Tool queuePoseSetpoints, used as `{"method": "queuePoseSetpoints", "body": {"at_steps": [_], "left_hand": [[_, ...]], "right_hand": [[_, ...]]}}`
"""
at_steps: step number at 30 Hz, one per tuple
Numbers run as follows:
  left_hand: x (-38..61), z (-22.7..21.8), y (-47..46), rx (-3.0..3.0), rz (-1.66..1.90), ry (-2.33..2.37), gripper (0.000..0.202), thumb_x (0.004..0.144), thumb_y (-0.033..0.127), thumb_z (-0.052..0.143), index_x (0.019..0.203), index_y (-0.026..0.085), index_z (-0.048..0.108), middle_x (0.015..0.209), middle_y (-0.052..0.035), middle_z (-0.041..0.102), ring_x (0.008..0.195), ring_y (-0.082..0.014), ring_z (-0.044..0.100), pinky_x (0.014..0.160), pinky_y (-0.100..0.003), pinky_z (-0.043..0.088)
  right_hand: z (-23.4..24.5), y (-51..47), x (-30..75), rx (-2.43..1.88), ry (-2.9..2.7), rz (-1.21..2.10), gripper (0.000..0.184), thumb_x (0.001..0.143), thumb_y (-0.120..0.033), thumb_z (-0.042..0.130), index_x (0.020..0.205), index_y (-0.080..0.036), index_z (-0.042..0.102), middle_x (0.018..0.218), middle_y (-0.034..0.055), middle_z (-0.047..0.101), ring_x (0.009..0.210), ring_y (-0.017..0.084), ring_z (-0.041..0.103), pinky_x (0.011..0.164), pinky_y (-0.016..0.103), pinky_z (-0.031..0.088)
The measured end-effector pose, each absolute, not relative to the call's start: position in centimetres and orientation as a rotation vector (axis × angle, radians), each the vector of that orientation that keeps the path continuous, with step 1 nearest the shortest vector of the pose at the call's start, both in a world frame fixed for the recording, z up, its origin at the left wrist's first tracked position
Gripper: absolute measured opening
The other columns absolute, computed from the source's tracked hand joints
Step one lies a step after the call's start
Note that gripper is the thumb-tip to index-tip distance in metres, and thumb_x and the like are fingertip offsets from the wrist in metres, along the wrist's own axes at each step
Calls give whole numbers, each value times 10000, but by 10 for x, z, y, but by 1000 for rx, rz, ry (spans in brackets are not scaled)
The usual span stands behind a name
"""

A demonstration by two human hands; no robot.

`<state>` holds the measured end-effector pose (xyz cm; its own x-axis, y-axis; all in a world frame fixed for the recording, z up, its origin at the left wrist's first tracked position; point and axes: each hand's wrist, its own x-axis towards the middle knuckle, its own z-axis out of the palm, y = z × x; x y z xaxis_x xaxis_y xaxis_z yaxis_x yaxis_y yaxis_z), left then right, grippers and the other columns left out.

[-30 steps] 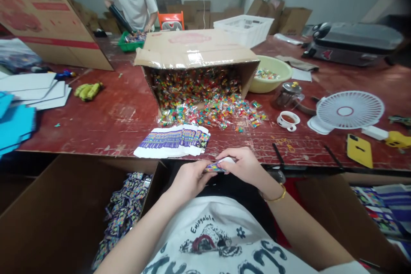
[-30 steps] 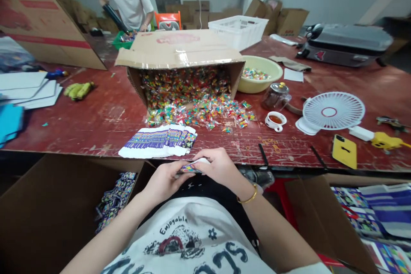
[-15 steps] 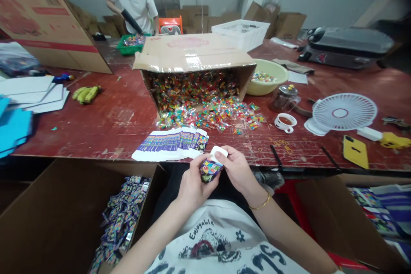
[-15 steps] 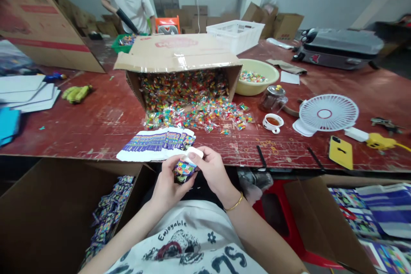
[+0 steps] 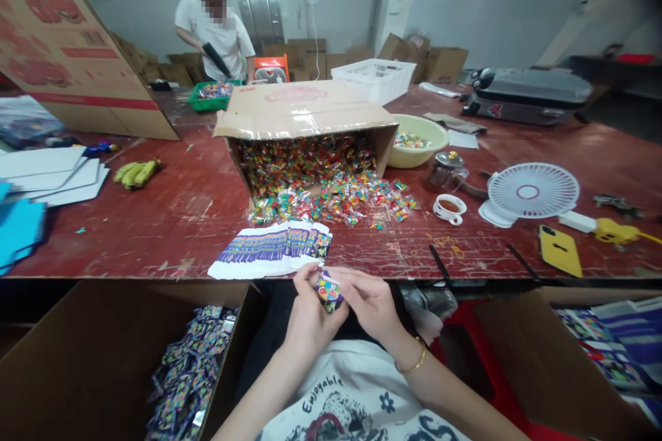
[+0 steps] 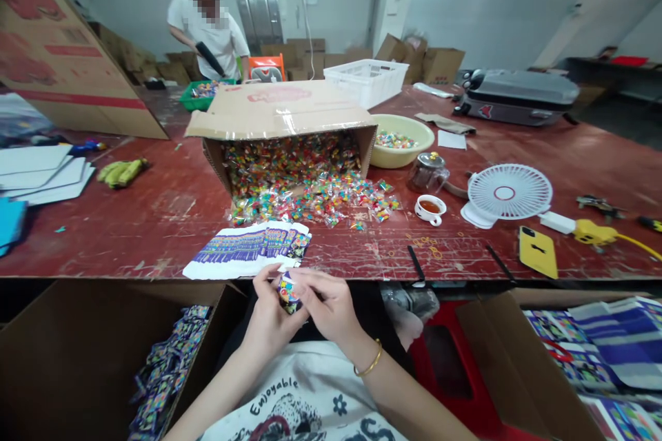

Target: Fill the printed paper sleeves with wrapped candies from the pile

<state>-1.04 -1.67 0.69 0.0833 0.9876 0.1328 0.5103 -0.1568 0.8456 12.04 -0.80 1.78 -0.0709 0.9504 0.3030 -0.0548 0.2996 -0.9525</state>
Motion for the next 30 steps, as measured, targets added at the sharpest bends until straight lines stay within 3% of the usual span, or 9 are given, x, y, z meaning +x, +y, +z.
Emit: {"method": "queuePoseSetpoints", "body": {"at_steps": [2, 8, 14, 19, 22, 25, 27, 30], "left_hand": [[-10, 7, -17, 1741, 956, 1495, 694, 727, 325, 604, 1251, 185, 171, 1084, -138, 617, 914, -247, 655, 747, -351, 510], [-5, 9, -16, 1797, 796, 1686, 599, 720, 273, 572, 1220, 186, 253, 1076, -158, 625, 852, -313, 664, 696, -394, 496], [-10, 15, -10, 1646, 814, 1435, 625, 726, 312, 610, 1235, 207, 263, 1000, -101, 642, 841, -261, 657, 734, -363, 489], [-4, 16, -3, 1051, 1203, 1207, 718, 643, 348, 723, 1222, 211, 320, 1215, -110, 526, 1092, -215, 547, 916, -312, 430], [-3, 16, 1, 462, 974, 895, 438, 752, 445, 598, 1058, 147, 498, 1003, -119, 613, 880, -201, 625, 743, -295, 512], [-6, 16, 4, 251, 1017, 874, 260, 744, 295, 638, 942, 148, 554, 689, -7, 580, 591, -119, 582, 576, -241, 509], [-7, 15, 5, 308, 1157, 944, 292, 698, 223, 694, 947, 177, 549, 582, 63, 494, 492, -76, 502, 497, -197, 463], [-6, 12, 3, 426, 1180, 971, 332, 661, 264, 748, 911, 178, 546, 575, 80, 455, 465, -50, 446, 440, -164, 394]], "right_hand": [[18, -10, 120, -928, -1330, 1078, 176, 806, -288, 633, 940, -221, 725, 1006, 66, 701, 958, 241, 637, 904, 394, 488], [16, 0, 117, -1026, -1004, 1370, 212, 720, -350, 716, 834, -171, 721, 777, 68, 730, 702, 224, 683, 694, 365, 578], [16, -7, 122, -916, -1477, 870, 217, 831, -214, 578, 1016, -208, 690, 1059, 86, 679, 997, 233, 627, 862, 376, 536], [11, -13, 122, -904, -1501, 469, 239, 839, -99, 525, 1007, -220, 646, 1083, 85, 661, 995, 204, 625, 863, 348, 533], [4, -11, 120, -726, -1731, 280, 274, 825, -83, 526, 1052, -227, 582, 1168, 89, 616, 1057, 195, 591, 894, 339, 510], [-8, 17, 136, -776, -1789, 269, 252, 823, -185, 557, 1071, -226, 562, 1149, 94, 618, 1074, 213, 574, 926, 381, 484], [-19, 51, 159, -1080, -1609, 311, 250, 852, -218, 507, 1095, -210, 566, 1137, 109, 618, 1111, 225, 546, 971, 423, 439], [-41, 103, 198, -1353, -1609, 477, 349, 801, -265, 566, 1130, -149, 583, 1262, 151, 544, 1260, 277, 407, 1077, 478, 291]]}}
